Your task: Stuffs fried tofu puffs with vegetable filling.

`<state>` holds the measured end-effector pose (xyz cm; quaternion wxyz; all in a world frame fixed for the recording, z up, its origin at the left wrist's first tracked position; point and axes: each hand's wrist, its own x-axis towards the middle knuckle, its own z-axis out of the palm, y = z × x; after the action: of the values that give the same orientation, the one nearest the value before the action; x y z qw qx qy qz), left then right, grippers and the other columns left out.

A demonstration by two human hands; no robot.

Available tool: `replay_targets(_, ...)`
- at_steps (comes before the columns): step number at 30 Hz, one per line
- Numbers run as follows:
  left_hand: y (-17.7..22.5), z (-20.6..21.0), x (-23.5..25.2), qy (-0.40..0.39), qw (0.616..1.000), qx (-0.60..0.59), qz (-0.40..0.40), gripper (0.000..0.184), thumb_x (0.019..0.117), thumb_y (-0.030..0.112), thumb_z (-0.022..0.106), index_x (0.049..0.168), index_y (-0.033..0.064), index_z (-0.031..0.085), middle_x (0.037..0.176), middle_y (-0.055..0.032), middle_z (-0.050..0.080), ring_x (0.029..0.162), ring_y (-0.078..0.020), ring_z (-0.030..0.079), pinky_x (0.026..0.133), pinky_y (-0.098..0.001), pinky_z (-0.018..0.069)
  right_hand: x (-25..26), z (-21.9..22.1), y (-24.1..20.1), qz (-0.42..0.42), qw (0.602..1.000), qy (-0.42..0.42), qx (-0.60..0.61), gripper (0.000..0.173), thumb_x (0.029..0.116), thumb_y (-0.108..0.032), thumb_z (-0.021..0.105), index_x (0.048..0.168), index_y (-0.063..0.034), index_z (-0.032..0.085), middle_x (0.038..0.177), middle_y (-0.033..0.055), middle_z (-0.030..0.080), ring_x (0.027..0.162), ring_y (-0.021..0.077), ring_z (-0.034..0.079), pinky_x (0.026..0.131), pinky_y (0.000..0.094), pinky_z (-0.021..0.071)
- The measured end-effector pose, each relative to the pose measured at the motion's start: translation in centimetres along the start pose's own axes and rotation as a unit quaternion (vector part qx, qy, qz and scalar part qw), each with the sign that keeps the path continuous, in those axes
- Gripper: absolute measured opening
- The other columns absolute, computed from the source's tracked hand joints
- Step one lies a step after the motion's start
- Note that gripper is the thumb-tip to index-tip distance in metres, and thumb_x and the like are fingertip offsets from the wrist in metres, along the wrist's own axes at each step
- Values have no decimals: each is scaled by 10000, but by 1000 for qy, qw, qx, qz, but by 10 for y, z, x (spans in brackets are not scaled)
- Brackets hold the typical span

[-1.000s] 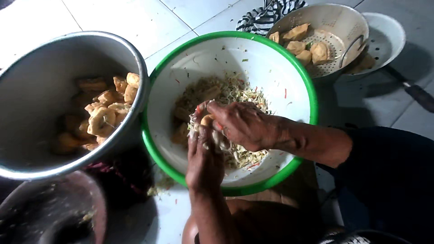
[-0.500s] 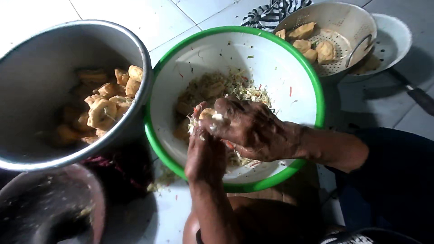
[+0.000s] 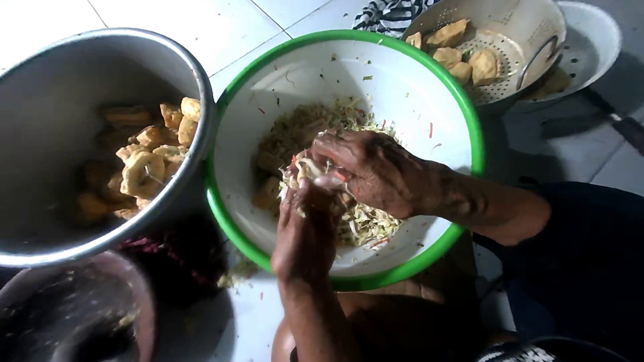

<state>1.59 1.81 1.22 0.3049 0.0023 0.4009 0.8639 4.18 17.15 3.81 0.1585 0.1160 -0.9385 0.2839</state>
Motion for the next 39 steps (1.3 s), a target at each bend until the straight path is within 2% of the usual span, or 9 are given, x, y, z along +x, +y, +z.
replay_targets(4,-1,-4,1,-12,1000,-13,7,279,1083,202,363,1046,155,636,889,7,698,811,-84,701,716,-279,616,-3,-12,7,16,996,-26,80,182,997,-167,599,1064,-14,670,853,60,617,768,114,584,713,257,495)
replay_targets(8,-1,-6,1,-46,998,-37,23,252,1077,220,407,1172,134,624,985,-18,714,885,-109,711,757,-300,619,-12,-11,1,42,997,-66,9,381,979,-198,613,1312,-13,624,925,109,677,779,211,645,702,362,539)
replay_targets(11,-2,-4,-2,-32,999,-4,35,295,1088,238,343,1083,167,630,909,17,709,834,-69,702,728,-262,609,-12,-5,-9,63,995,-69,-45,386,975,-172,593,1327,-14,602,769,90,649,654,252,652,583,410,527)
replay_targets(15,-3,-2,-3,-24,996,62,52,407,1090,219,270,921,197,640,761,72,670,708,-14,661,653,-197,570,-1,-11,-16,106,983,-142,-42,408,1013,-156,518,1406,-49,536,839,110,664,749,297,669,650,466,519)
replay_targets(22,-4,2,-3,-8,994,96,48,272,1070,101,335,1056,171,597,835,65,685,758,-24,683,708,-212,598,8,-5,-28,140,968,-171,-122,339,1025,-194,540,1322,-39,585,774,109,658,707,322,671,588,478,487)
replay_targets(25,-4,6,-2,33,995,88,39,333,1068,78,280,950,165,579,708,73,635,621,-7,634,601,-180,565,5,-8,-23,151,973,-173,-30,404,1020,-155,532,1412,-61,545,864,123,680,781,305,675,681,485,519)
replay_targets(32,-4,4,1,39,996,68,53,357,1079,131,274,919,193,587,689,89,615,604,3,614,587,-176,551,1,-16,-6,147,965,-109,189,282,1080,-235,495,1230,-69,667,934,23,674,774,44,619,739,231,528)
replay_targets(35,-4,3,1,1,995,78,61,401,1087,148,249,908,186,606,705,89,639,634,11,629,608,-168,556,2,-6,-9,127,983,-102,81,273,1055,-194,528,1241,-41,657,905,83,683,790,178,657,732,364,546)
replay_targets(39,-6,1,0,-14,993,93,65,333,1092,161,282,1011,175,605,803,81,661,738,2,659,698,-184,578,-2,4,-20,100,990,-71,-71,233,966,-130,567,1159,-22,640,696,66,611,604,250,629,521,412,464)
